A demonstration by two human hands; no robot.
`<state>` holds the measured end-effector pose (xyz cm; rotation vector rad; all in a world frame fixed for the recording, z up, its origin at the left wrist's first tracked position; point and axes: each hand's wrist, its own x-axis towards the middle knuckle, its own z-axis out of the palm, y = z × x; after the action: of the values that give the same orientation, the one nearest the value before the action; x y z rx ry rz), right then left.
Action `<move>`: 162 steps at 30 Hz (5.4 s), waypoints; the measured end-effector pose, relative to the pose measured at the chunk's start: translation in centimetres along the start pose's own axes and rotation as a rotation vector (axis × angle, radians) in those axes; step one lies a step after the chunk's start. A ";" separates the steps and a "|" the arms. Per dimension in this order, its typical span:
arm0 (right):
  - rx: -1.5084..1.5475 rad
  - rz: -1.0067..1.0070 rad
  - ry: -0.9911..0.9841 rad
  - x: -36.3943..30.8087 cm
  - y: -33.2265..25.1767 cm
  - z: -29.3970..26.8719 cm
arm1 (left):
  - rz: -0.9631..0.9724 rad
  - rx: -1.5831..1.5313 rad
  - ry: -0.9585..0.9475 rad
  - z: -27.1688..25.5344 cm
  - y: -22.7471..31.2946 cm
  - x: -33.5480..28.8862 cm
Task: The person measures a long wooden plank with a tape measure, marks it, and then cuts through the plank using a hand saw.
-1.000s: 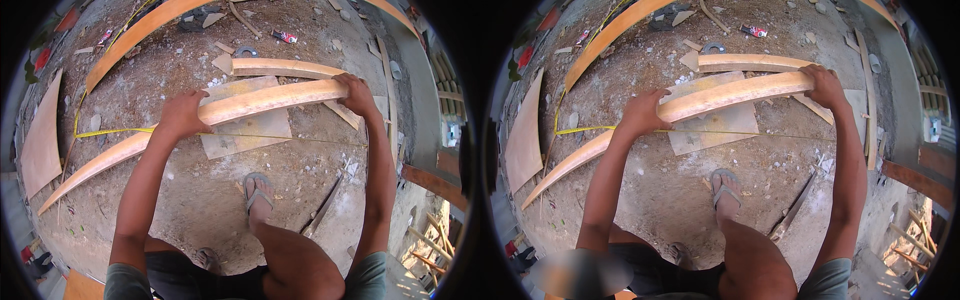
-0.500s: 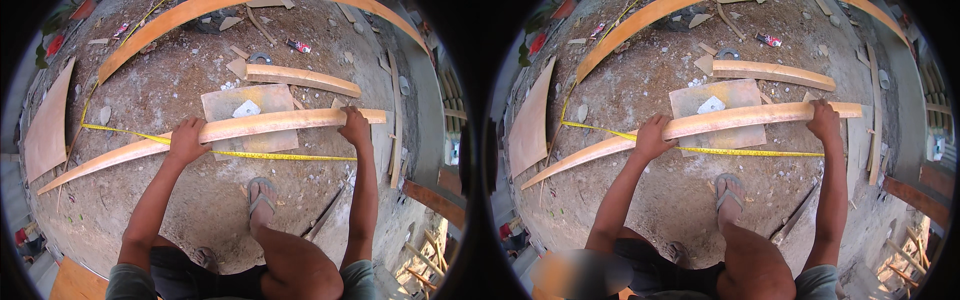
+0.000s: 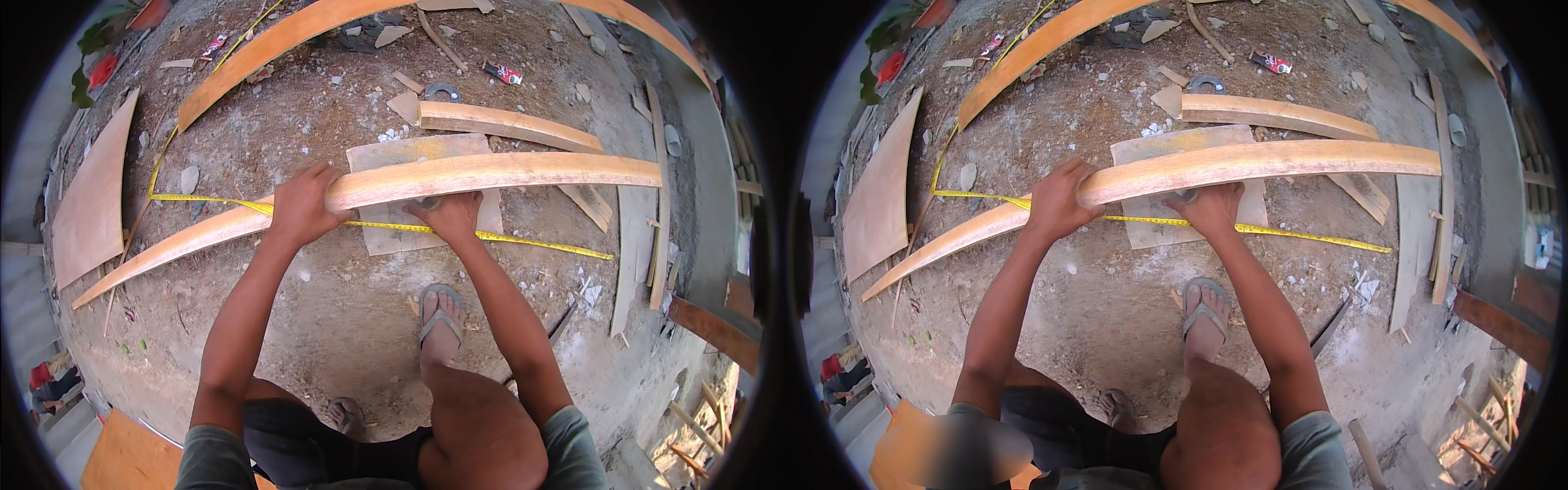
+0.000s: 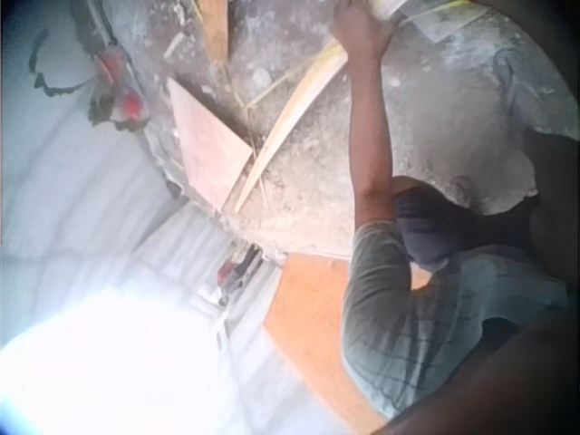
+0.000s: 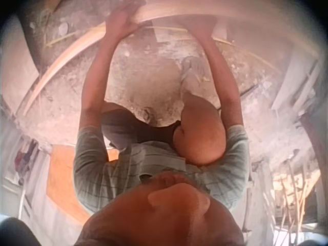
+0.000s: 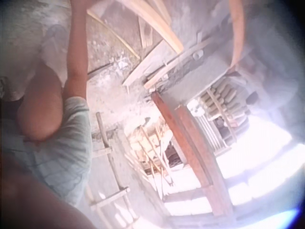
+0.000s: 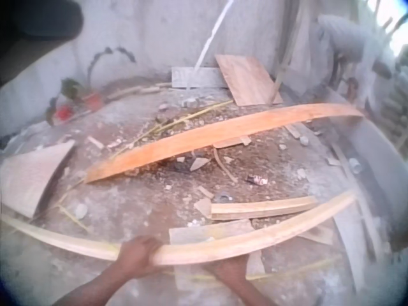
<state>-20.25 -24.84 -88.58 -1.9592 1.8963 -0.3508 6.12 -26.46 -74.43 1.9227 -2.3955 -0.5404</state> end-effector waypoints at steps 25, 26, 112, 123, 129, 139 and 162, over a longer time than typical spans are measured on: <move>0.721 0.844 0.348 -14.3 14.2 -4.3 | 0.012 -0.057 -0.028 6.4 -0.6 0.5; 0.843 1.011 0.394 -15.0 14.8 -4.2 | 0.073 -0.034 0.122 6.7 0.8 0.0; 0.747 0.466 0.521 -35.4 -1.4 -16.7 | -0.198 -0.204 -0.432 7.0 -1.1 8.1; 0.683 0.212 0.343 -24.0 -2.9 -13.4 | -0.212 -0.215 -0.441 6.8 -1.3 8.1; 0.659 0.225 0.287 -23.2 -3.5 -13.8 | -0.191 -0.214 -0.439 6.8 -1.5 8.0; 0.731 0.242 0.315 -23.3 -3.6 -13.4 | -0.180 -0.251 -0.420 6.6 -1.4 7.9; 0.709 0.328 0.207 -20.7 -6.9 -17.7 | -0.190 -0.163 -0.411 6.1 -1.0 6.1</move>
<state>-22.94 -6.00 -67.89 -1.1656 1.8202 -0.9934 4.20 -30.93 -81.60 2.1504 -2.2903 -1.2073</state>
